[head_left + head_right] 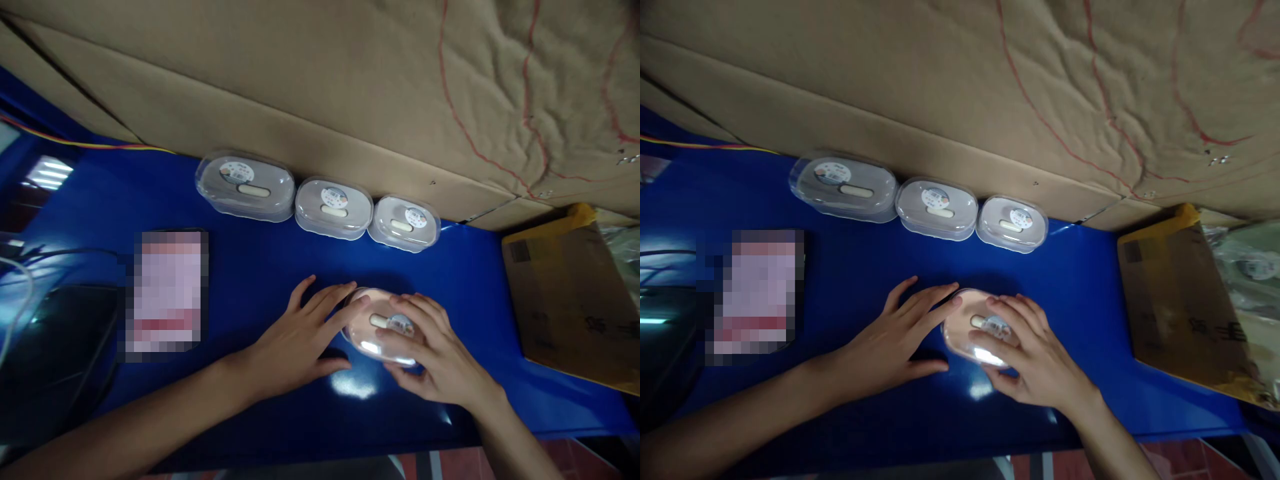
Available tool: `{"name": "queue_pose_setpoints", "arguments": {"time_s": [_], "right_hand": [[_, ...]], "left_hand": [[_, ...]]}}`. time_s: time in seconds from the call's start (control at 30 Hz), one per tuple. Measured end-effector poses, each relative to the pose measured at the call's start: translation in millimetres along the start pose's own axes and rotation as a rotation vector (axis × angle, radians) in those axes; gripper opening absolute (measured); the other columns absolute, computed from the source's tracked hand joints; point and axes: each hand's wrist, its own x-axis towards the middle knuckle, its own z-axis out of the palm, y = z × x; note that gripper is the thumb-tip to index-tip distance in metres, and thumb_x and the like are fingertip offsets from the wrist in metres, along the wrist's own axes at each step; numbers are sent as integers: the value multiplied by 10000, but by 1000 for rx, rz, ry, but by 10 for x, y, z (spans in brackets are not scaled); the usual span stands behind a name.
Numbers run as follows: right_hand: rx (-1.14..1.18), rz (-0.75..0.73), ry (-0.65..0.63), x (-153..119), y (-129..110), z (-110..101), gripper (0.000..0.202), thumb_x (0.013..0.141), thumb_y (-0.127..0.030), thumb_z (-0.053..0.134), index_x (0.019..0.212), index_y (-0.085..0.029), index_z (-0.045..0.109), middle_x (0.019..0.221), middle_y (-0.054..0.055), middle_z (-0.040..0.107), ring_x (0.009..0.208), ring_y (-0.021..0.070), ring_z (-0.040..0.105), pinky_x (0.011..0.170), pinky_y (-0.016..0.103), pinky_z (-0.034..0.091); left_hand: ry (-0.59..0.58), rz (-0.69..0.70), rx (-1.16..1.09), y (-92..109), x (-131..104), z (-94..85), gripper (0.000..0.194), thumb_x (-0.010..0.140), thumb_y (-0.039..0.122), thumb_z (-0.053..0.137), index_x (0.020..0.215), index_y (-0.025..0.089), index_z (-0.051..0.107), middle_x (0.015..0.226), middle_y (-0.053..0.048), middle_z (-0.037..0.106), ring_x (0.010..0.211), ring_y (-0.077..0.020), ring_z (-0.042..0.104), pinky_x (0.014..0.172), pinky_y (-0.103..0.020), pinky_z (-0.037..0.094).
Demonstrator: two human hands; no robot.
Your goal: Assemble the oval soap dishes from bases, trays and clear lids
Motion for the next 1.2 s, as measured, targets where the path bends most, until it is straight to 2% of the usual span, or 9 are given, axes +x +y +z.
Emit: {"name": "queue_pose_setpoints", "arguments": {"time_s": [0.1, 0.2, 0.4, 0.6, 0.77, 0.83, 0.97, 1.2], "right_hand": [[-31, 109, 8, -52, 114, -102, 531, 944, -234, 726, 1459, -297, 616, 1675, 111, 471, 1541, 375, 452, 1242, 611, 400], [-77, 245, 32, -145, 276, -213, 493, 969, -259, 715, 1445, -291, 591, 1623, 137, 517, 1533, 398, 465, 1226, 639, 396], [-219, 500, 158, -391, 666, -333, 442, 1044, -387, 658, 1474, -318, 588, 1706, 169, 414, 1559, 455, 452, 1203, 689, 392], [-327, 612, 277, -556, 1000, -253, 530, 1055, -415, 647, 1566, -292, 574, 1720, 181, 416, 1565, 448, 452, 1228, 674, 422], [-456, 767, 273, -565, 1124, -75, 618, 1104, -367, 517, 1713, -344, 416, 1829, 139, 298, 1624, 499, 348, 1206, 823, 331], [-413, 739, 304, -543, 1159, -16, 653, 1114, -335, 473, 1752, -353, 335, 1850, 114, 254, 1660, 484, 288, 1231, 824, 308], [-293, 583, 316, -464, 1203, 27, 696, 1123, -318, 474, 1779, -365, 245, 1879, 68, 164, 1710, 427, 191, 1325, 754, 249], [-246, 527, 283, -304, 1138, 3, 722, 1125, -342, 514, 1783, -377, 218, 1857, 75, 239, 1715, 415, 192, 1342, 751, 223]], "left_hand": [[5, 3, 15, -3, -10, 3, 954, 980, 489, 823, 1722, 207, 295, 1672, -231, 525, 1547, -391, 517, 1335, -681, 176], [-1, 5, 21, 1, -5, -6, 951, 980, 470, 825, 1725, 209, 295, 1645, -219, 554, 1530, -395, 534, 1325, -704, 198], [-15, 3, 35, 12, 2, -20, 905, 1002, 455, 796, 1729, 232, 305, 1634, -185, 575, 1525, -386, 539, 1330, -705, 199], [-19, 27, 56, 16, -10, -28, 856, 1032, 472, 755, 1728, 222, 324, 1645, -177, 570, 1535, -390, 525, 1327, -711, 212], [-25, 44, 74, 17, -5, -28, 835, 1049, 506, 724, 1724, 206, 337, 1649, -202, 561, 1550, -405, 507, 1327, -719, 193], [-36, 43, 74, 15, -3, -27, 819, 1046, 517, 725, 1712, 209, 363, 1647, -202, 562, 1553, -404, 503, 1330, -718, 191], [-55, 48, 70, 12, 2, -30, 776, 1031, 527, 744, 1667, 203, 438, 1646, -195, 559, 1558, -404, 491, 1332, -723, 191], [-76, 31, 48, 24, 19, -64, 666, 1029, 557, 736, 1574, 213, 564, 1627, -185, 574, 1555, -396, 494, 1334, -722, 205]]}}
